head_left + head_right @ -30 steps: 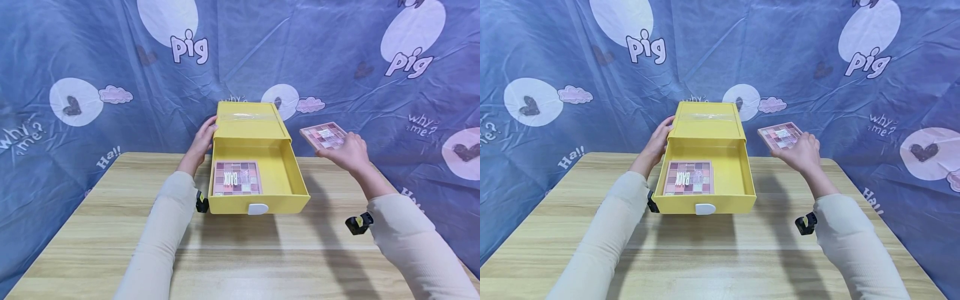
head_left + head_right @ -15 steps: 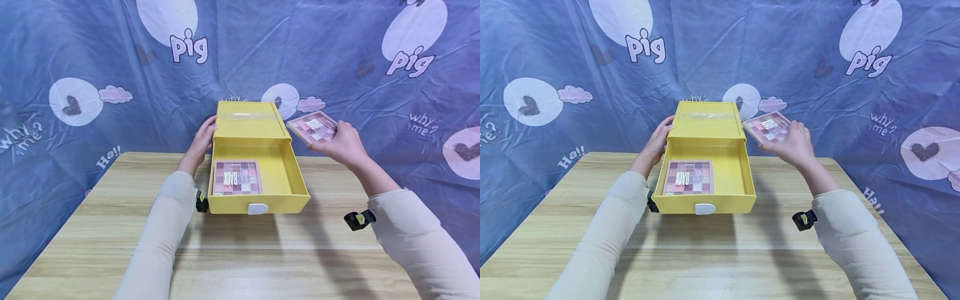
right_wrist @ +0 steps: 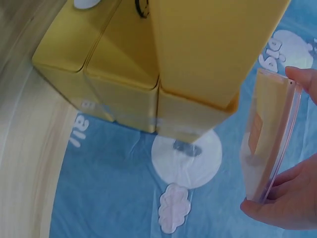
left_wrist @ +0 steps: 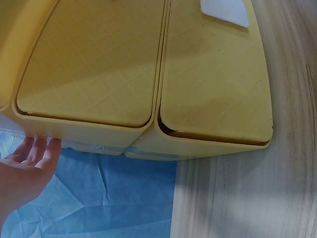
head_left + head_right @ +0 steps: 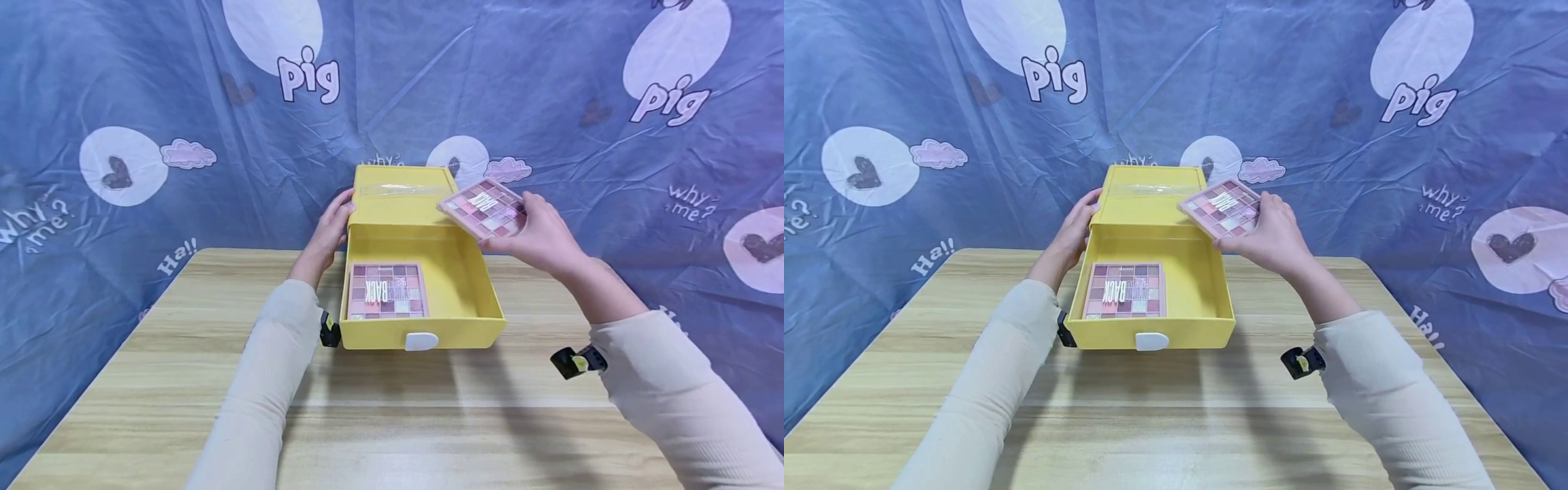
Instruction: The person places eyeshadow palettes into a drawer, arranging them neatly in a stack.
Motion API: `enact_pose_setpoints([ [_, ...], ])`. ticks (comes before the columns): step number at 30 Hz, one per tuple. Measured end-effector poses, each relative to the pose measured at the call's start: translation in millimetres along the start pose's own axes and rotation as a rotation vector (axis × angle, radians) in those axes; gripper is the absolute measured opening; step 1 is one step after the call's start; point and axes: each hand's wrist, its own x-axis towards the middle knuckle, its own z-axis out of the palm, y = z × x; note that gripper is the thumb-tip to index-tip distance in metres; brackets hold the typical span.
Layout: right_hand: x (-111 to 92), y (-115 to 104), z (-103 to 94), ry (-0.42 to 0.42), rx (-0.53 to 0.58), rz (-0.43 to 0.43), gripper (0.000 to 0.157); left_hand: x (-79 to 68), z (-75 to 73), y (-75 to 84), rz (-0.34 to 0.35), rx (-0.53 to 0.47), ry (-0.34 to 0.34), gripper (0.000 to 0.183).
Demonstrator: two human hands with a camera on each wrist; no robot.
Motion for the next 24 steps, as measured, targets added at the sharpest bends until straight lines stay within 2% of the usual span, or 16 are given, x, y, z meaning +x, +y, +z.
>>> enact_pose_setpoints([
  [2,-1,-4,0.9,-0.018,0.006,-0.008,0.066,-0.1,0.2,0.4,0.001,0.000,-0.001,0.047],
  [9,-6,-17,5.5,-0.105,0.037,-0.035,0.094,-0.2,0.0,0.5,0.003,0.004,-0.002,0.047],
  [12,-8,-21,8.6,-0.132,0.039,-0.047,0.099,-0.1,0.0,0.2,0.003,0.007,-0.002,0.047],
  [19,-10,-28,18.2,-0.175,0.063,-0.090,0.098,-0.1,0.2,-0.1,0.004,0.001,-0.002,0.046],
  [24,-11,-30,27.3,-0.191,0.122,-0.178,0.089,-0.2,0.1,0.0,0.012,-0.008,-0.005,0.047],
])
